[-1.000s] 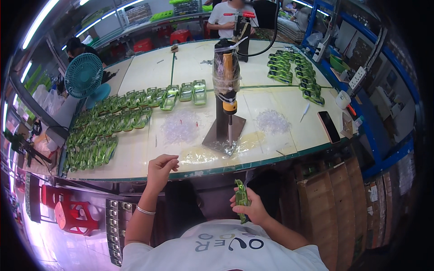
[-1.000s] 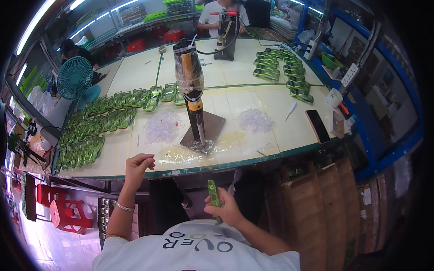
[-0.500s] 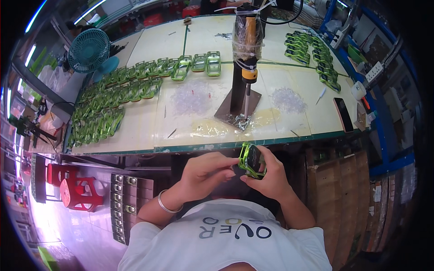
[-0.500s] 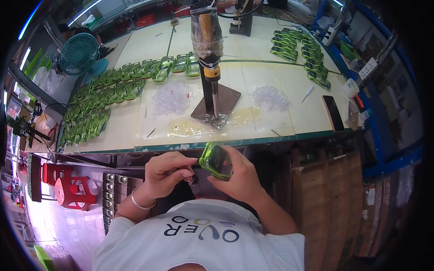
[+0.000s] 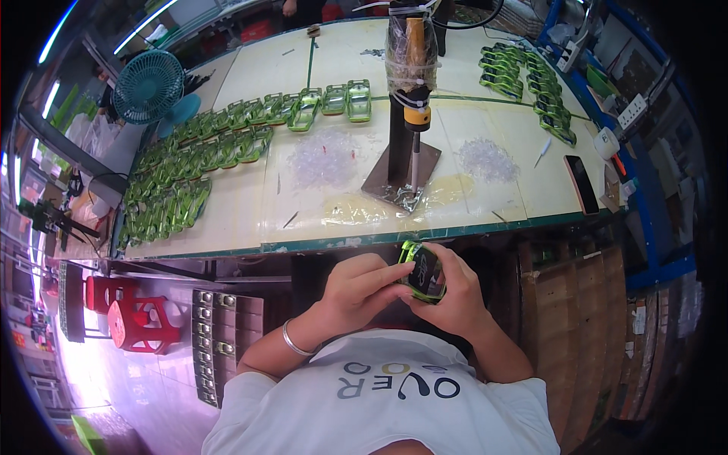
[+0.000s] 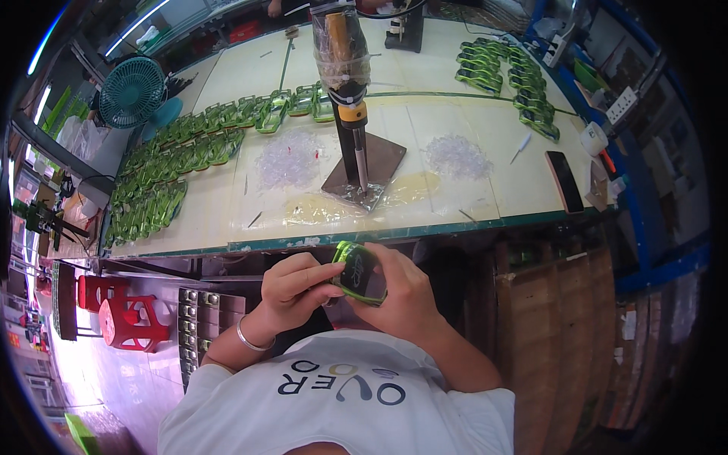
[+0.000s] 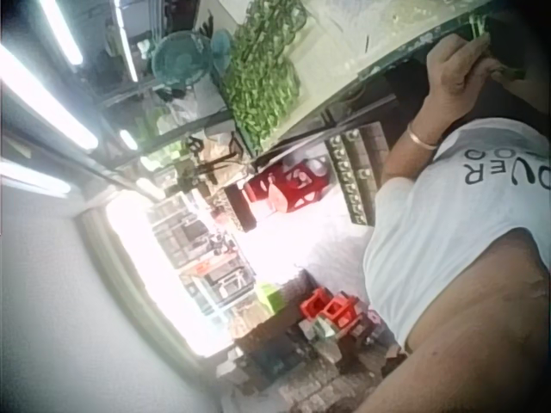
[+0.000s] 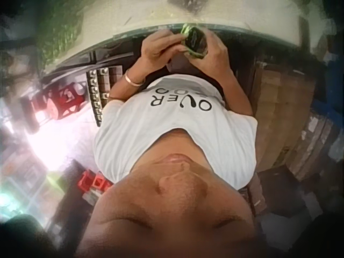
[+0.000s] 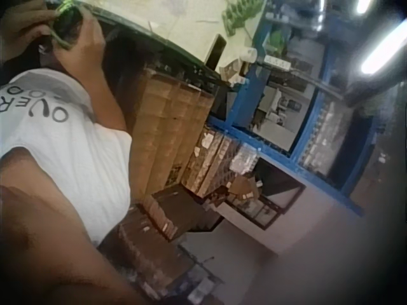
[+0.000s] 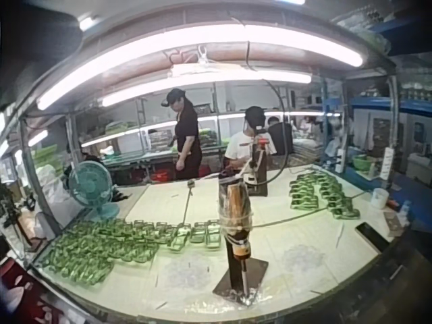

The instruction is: The person assembles small green electronic devices at a workbench. They pick up the green plastic casing, insert a black internal component, and use a white pen-like tool to press or adjust parts inside. The person then closes the casing and places the finished unit on the table among other completed items.

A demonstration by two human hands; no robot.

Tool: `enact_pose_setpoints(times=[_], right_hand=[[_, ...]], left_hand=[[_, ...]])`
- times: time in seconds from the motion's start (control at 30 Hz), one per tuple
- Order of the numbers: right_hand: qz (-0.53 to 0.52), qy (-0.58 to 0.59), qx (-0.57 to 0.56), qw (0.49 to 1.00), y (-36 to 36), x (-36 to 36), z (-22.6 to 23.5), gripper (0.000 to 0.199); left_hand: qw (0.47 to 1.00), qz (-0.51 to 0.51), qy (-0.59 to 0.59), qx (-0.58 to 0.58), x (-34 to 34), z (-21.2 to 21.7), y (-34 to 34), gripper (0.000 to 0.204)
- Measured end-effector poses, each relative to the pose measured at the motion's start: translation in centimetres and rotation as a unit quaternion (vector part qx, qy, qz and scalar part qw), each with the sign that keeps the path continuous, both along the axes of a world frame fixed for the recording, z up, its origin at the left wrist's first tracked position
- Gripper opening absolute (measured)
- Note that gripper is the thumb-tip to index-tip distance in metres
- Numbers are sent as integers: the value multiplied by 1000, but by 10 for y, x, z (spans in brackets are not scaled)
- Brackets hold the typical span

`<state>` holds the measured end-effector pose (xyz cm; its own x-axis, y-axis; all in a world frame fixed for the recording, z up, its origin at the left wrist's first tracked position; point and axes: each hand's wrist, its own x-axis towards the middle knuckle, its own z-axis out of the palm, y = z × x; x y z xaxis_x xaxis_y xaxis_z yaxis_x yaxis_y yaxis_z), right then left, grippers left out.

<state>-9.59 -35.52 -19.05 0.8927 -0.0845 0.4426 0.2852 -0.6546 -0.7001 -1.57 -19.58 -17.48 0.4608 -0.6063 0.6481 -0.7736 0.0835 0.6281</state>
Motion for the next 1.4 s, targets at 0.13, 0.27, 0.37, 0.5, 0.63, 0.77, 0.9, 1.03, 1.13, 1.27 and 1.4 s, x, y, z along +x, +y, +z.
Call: enact_pose_setpoints(times=[0.13, 0.27, 0.37, 0.5, 0.63, 0.77, 0.9, 1.03, 1.13, 1.27, 1.4], right_hand=[[-11, -8, 6, 1000, 0, 0, -1, 57], [-26, 36, 30, 999, -2, 0, -6, 56], [-42, 83, 44, 995, -2, 1, -16, 54], [-55, 123, 60, 989, 4, 0, -25, 52], [-56, 155, 62, 984, 5, -5, -35, 51], [-71, 116, 29, 990, 6, -3, -40, 56], [-79, 102, -4, 992, 6, 0, -37, 57], [-95, 40, -41, 994, 3, 2, -40, 54], [-86, 49, -36, 994, 2, 1, -43, 54], [-69, 73, 5, 995, 4, 2, -41, 53], [-65, 43, 1, 997, 5, 2, -39, 52]], left_hand=[[996, 4, -85, 28, 3, -3, 2, 39], [957, 83, -210, 182, -9, -1, 3, 46], [904, 101, -267, 317, -17, -10, 4, 54], [923, 84, -257, 273, -11, -32, 1, 67], [959, 50, -158, 230, -16, -46, 1, 65], [985, 23, 31, 167, -10, -51, 7, 44], [924, 33, 377, 55, -10, -59, 0, 29], [813, -83, 577, -1, 0, -44, -10, 29], [741, -181, 647, 9, 4, -46, -6, 32], [695, -202, 688, -51, 0, -47, -6, 33], [710, -213, 670, -47, -3, -42, -8, 35]])
